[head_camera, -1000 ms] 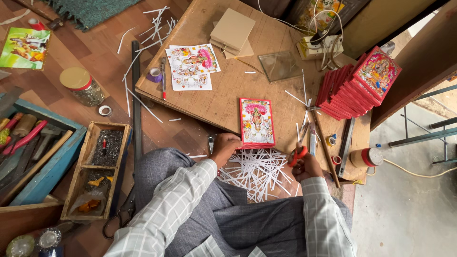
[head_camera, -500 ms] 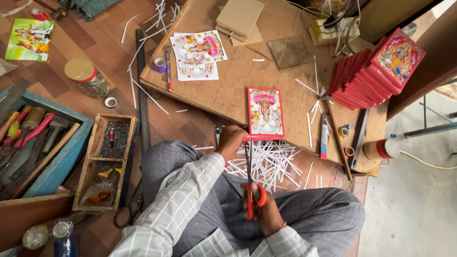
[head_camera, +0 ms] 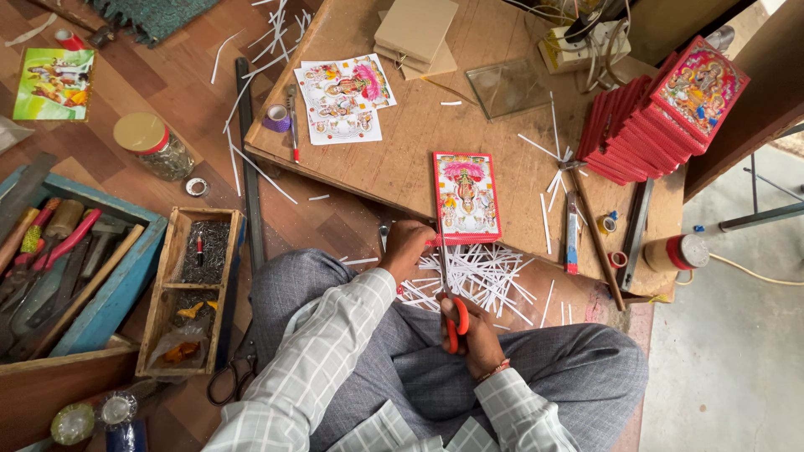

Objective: The person assembles small cards by applying red tape to the edges of printed images, folding the tape over, and trimming excess with scissors. They handle printed images, cardboard pieces, and tape, stacking finished cards on the table.

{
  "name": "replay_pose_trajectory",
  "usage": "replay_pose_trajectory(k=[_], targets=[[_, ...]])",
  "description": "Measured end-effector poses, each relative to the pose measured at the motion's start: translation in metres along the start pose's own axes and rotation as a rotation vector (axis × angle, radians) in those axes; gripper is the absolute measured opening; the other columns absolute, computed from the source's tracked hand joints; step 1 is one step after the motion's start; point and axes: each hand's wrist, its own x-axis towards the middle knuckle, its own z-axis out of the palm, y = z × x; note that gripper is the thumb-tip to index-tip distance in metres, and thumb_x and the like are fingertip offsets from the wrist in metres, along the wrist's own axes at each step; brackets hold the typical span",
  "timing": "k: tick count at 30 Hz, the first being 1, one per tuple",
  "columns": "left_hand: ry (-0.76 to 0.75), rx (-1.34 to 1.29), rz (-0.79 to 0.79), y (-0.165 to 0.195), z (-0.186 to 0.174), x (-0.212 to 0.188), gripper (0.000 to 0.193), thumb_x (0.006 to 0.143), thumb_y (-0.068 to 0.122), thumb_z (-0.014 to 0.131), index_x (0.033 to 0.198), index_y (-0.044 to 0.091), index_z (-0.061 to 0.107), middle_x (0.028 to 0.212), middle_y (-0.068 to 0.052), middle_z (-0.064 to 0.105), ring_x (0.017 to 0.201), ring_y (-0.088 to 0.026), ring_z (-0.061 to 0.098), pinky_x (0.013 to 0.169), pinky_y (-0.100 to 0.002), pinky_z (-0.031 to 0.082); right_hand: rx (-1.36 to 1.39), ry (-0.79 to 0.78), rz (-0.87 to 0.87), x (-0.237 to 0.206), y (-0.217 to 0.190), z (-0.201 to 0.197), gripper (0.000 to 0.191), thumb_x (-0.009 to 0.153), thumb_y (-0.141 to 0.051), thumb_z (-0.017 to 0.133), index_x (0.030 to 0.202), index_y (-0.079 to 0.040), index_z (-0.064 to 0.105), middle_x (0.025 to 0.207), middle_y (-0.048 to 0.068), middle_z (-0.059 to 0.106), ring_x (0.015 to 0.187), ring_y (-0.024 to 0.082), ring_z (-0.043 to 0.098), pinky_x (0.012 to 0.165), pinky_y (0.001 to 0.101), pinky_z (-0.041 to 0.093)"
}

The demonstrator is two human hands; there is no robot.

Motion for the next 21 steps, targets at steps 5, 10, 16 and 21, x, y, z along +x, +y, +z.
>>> replay_pose_trajectory(k=[5, 10, 16, 21], targets=[[0.012, 0.085, 0.027, 0.003, -0.002, -0.002, 0.029, 0.078, 0.013, 0.067, 0.055, 0.000, 0.056, 0.049, -0.001, 0.050, 0.046, -0.010, 0.047, 0.042, -0.034, 0.035, 0.042, 0.000, 0.008, -0.002, 0.000, 0.000, 0.038, 0.088, -0.038, 0.073, 0.106, -0.004, 0.073, 0.061, 0.002, 0.060, 0.044, 0.011, 0.054, 0.038, 0.0238, 0.030], [-0.019, -0.034, 0.043, -0.013, -0.003, 0.009, 0.031, 0.080, 0.010, 0.068, 0.056, 0.001, 0.051, 0.053, 0.002, 0.044, 0.049, -0.008, 0.042, 0.043, -0.034, 0.034, 0.080, 0.002, 0.012, -0.002, 0.006, 0.000, 0.039, 0.087, -0.035, 0.075, 0.108, -0.002, 0.072, 0.062, 0.002, 0.061, 0.044, 0.011, 0.054, 0.038, 0.0233, 0.032], [-0.003, 0.003, 0.076, -0.014, -0.004, 0.012, 0.025, 0.079, 0.011, 0.067, 0.058, 0.001, 0.058, 0.054, 0.000, 0.053, 0.049, -0.009, 0.052, 0.045, -0.031, 0.043, 0.040, 0.027, -0.006, -0.003, 0.007, 0.003, 0.042, 0.083, -0.027, 0.079, 0.117, -0.003, 0.072, 0.062, 0.005, 0.061, 0.044, 0.013, 0.056, 0.037, 0.0240, 0.032], [0.065, -0.114, 0.049, 0.014, -0.014, 0.009, 0.013, 0.081, 0.014, 0.070, 0.076, 0.002, 0.069, 0.062, -0.001, 0.063, 0.053, -0.011, 0.055, 0.046, -0.028, 0.040, -0.046, 0.076, -0.141, -0.006, -0.001, -0.006, 0.048, 0.080, -0.020, 0.081, 0.122, -0.001, 0.067, 0.066, 0.004, 0.068, 0.049, 0.014, 0.060, 0.044, 0.0279, 0.048]])
